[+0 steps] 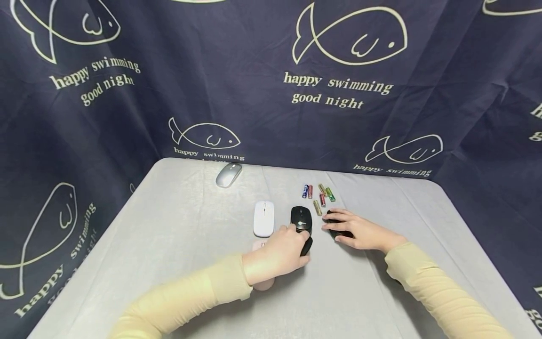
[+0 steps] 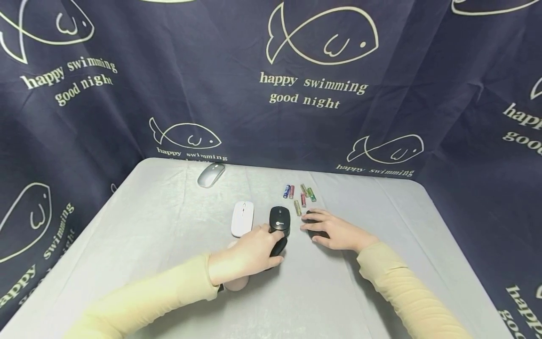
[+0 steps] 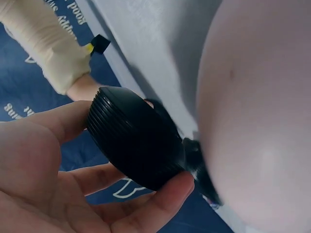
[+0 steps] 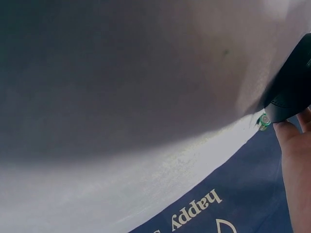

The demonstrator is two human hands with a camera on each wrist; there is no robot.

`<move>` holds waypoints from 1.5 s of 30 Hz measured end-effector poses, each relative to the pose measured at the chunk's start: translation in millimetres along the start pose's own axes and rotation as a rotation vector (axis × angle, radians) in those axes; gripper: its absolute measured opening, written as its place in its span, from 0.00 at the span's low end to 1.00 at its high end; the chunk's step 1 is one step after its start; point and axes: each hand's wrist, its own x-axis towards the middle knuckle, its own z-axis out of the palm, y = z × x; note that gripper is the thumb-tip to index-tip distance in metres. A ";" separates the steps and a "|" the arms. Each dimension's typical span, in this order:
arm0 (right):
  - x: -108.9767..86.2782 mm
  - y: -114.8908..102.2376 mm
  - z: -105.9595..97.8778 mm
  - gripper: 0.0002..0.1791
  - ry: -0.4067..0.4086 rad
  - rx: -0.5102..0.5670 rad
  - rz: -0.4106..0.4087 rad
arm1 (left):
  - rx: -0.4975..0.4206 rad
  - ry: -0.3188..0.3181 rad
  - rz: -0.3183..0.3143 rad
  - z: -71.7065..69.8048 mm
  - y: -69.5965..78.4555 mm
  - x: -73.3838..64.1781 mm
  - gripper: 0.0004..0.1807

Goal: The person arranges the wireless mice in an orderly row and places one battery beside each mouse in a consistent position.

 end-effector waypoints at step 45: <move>-0.7 1.1 1.5 0.22 -0.001 0.009 0.010 | 0.104 -0.145 0.072 30.4 17.7 -0.5 0.34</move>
